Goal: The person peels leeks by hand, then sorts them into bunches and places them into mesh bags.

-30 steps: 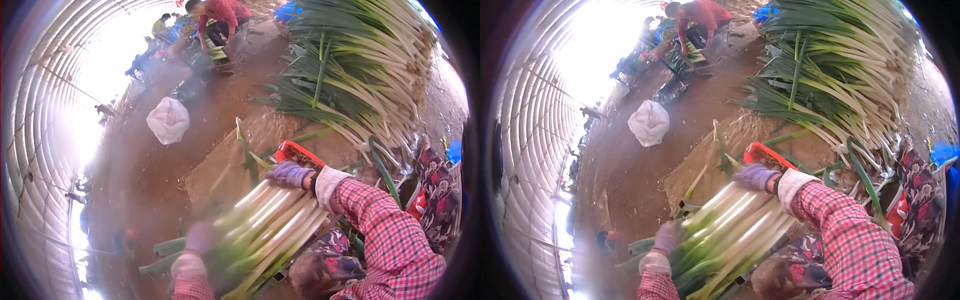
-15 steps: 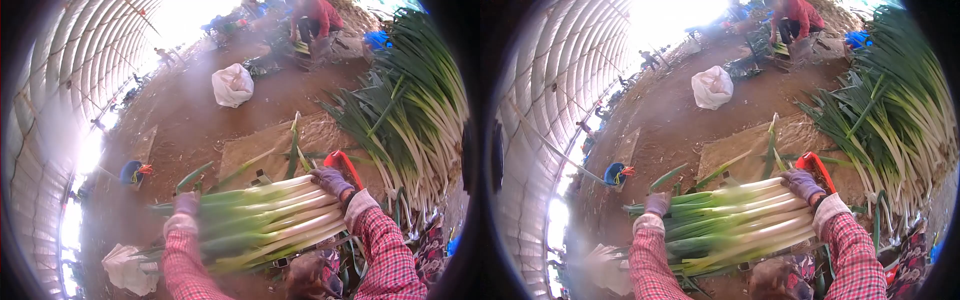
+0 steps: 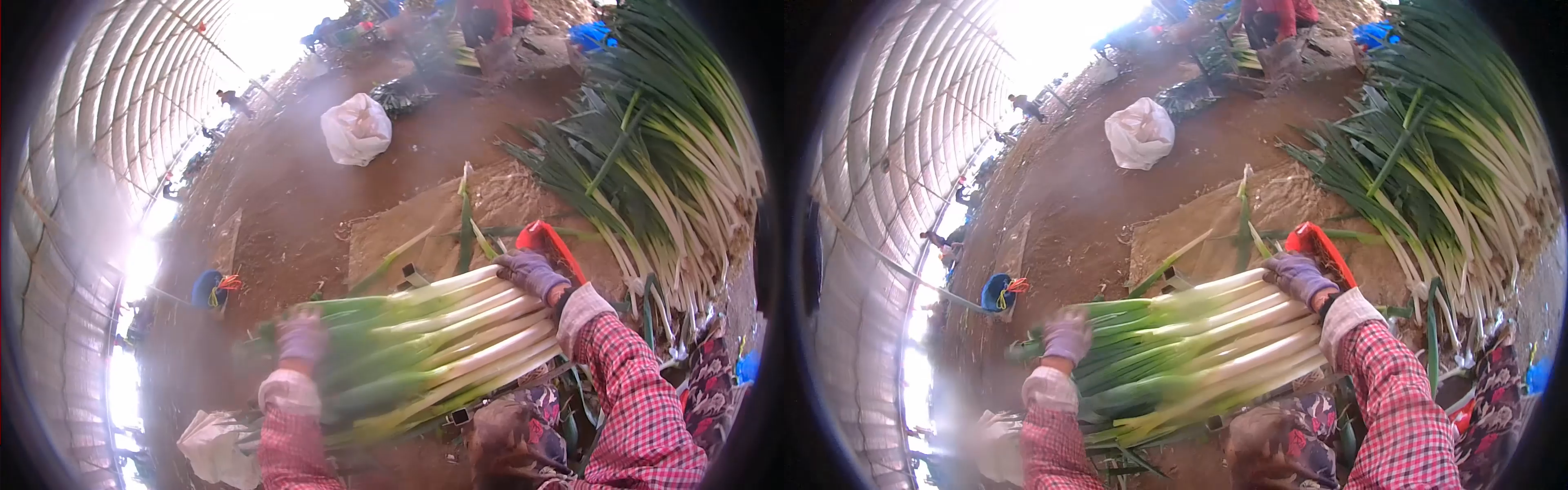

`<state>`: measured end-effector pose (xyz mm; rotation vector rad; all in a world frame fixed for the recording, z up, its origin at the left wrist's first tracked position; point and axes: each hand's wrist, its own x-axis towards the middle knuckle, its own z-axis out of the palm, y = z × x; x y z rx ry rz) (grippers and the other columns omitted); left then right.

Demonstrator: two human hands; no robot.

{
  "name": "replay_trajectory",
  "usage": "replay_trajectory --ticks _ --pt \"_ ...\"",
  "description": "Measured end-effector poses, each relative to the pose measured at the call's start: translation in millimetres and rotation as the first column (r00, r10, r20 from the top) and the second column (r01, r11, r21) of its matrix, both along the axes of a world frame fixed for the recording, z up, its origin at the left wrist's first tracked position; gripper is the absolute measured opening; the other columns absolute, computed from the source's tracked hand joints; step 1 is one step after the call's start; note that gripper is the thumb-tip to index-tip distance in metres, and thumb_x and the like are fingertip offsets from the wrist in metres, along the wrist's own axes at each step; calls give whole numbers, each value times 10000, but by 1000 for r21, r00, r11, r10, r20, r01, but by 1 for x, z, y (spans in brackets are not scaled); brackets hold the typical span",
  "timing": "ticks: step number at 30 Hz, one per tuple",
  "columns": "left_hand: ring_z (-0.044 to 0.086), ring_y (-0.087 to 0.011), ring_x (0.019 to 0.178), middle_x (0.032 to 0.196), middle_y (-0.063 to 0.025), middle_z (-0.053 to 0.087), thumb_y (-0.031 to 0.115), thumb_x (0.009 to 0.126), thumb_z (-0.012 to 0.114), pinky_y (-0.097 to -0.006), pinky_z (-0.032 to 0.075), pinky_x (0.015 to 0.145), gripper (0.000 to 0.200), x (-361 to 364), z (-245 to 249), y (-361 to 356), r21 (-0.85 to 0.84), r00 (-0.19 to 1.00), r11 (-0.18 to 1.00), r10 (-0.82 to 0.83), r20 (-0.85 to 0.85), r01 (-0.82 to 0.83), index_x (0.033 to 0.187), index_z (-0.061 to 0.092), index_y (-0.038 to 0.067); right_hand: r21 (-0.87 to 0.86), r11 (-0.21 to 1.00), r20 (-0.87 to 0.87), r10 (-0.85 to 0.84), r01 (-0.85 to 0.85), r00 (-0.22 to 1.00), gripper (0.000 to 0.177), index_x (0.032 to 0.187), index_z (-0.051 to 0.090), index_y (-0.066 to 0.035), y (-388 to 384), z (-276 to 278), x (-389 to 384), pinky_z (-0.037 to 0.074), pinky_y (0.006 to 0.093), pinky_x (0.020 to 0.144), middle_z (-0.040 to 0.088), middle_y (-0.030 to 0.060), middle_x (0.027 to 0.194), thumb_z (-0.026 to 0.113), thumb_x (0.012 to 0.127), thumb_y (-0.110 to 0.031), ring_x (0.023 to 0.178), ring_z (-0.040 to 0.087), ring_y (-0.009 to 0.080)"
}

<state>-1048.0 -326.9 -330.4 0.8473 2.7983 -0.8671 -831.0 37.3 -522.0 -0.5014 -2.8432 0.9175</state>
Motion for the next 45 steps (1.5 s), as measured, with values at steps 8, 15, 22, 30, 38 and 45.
replay_trajectory --ticks 8,15,22,30,38,45 --pt "536 -360 1160 1451 -175 433 286 925 520 -502 474 929 450 1 -82 22 -289 853 803 -483 197 521 1350 530 141 -33 997 -257 61 -71 965 235 1084 655 -116 1 -26 -1 503 420 839 664 138 1019 571 905 -245 950 640 318" --pt "626 -192 1068 1169 -68 659 270 969 536 -342 490 945 377 66 -37 103 -442 585 470 -793 168 764 1310 572 113 47 987 -280 -132 151 951 364 1213 599 -140 -9 -73 -45 456 437 1001 625 98 1147 566 869 -254 1144 591 303" --pt "621 -240 1090 1183 -109 652 276 1004 517 -309 477 936 365 319 5 210 593 369 319 -929 38 740 1271 607 42 -72 997 -459 -9 -27 889 343 1100 632 -172 7 4 249 454 440 850 651 41 961 666 758 -179 938 632 276" --pt "582 -137 1076 1221 -67 620 138 995 556 -282 469 922 379 412 -106 289 273 -179 810 -416 892 -519 1353 523 20 133 574 119 -819 808 562 336 1027 699 -130 141 -187 427 529 433 784 698 121 989 604 871 -413 956 679 298" --pt "612 -238 1062 1199 -161 623 189 958 573 -328 475 942 470 404 -141 326 195 -186 877 -301 935 -438 1380 491 -2 6 616 617 -623 788 482 257 987 709 -132 122 -239 398 539 488 743 719 152 883 587 835 -300 831 706 349" --pt "609 -259 1102 1204 -173 618 231 922 645 -338 467 953 468 439 -144 321 656 -133 741 -643 754 140 1336 524 49 -64 578 533 -670 814 517 359 1154 651 -139 77 -183 419 515 489 790 676 167 998 586 829 -277 930 666 366"
